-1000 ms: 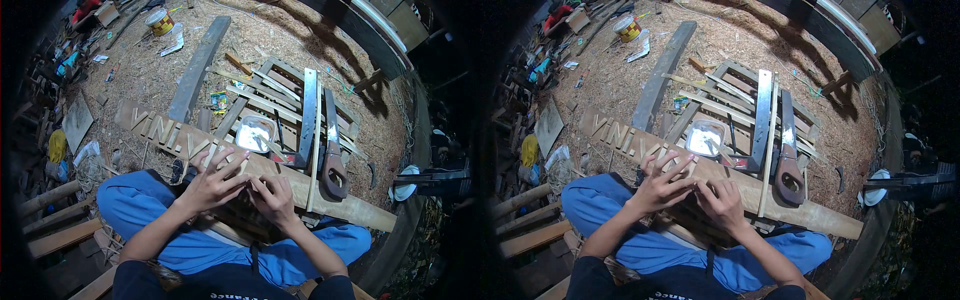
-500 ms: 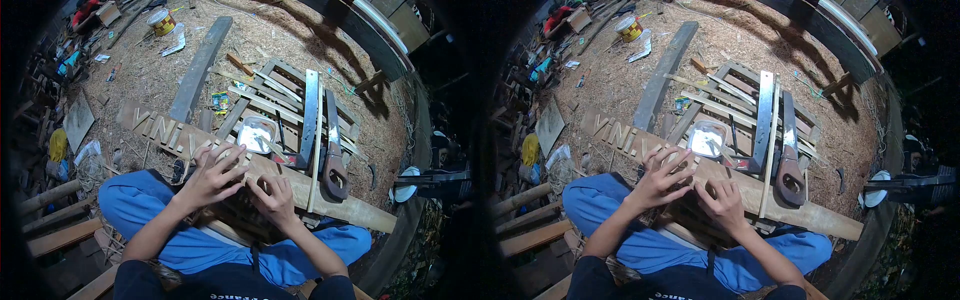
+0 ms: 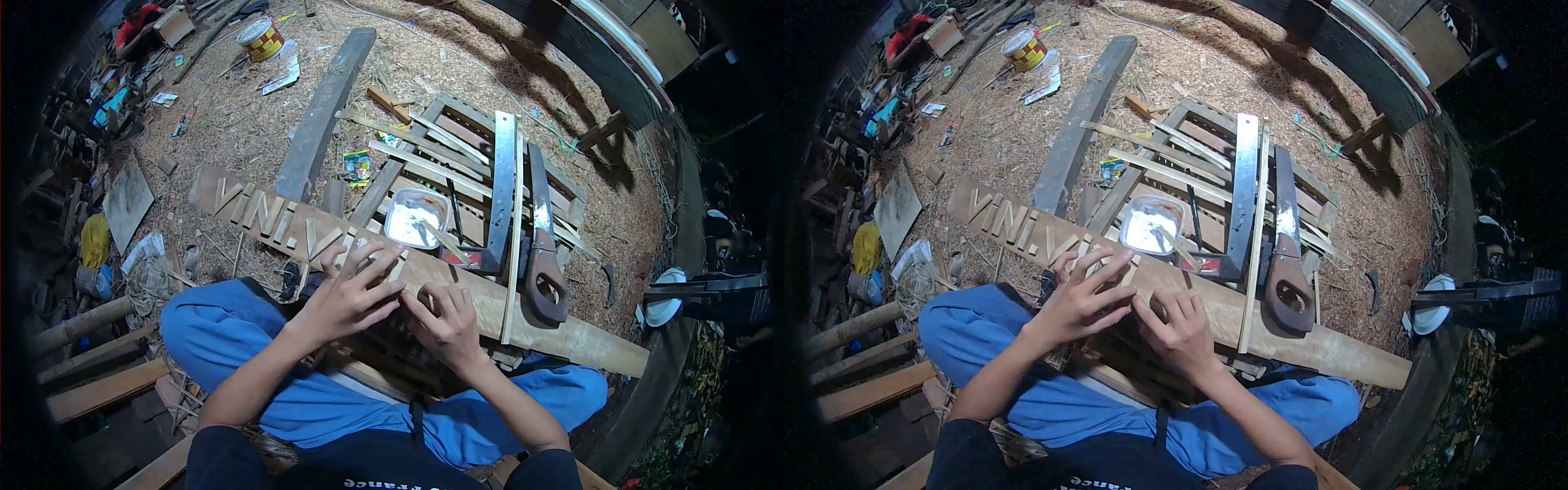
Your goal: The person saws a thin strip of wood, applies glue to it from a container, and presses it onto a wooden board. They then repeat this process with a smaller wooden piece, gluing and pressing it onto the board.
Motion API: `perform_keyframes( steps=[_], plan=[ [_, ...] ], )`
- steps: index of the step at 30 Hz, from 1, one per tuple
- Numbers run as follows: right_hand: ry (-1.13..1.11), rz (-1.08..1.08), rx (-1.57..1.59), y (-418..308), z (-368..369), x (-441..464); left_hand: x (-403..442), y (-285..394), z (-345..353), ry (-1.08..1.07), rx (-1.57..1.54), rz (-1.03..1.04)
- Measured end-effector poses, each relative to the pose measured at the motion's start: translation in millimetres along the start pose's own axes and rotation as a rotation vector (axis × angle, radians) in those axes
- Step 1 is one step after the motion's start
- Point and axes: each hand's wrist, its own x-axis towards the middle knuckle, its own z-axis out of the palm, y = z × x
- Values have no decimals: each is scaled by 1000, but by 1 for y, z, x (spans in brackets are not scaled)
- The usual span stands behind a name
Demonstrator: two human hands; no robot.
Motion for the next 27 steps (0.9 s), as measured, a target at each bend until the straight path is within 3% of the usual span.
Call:
perform_keyframes(
  steps=[27],
  plan=[
    [-10,36,-81,-7,-7,-2,4,2,-5,5,-19,-27]
  ],
)
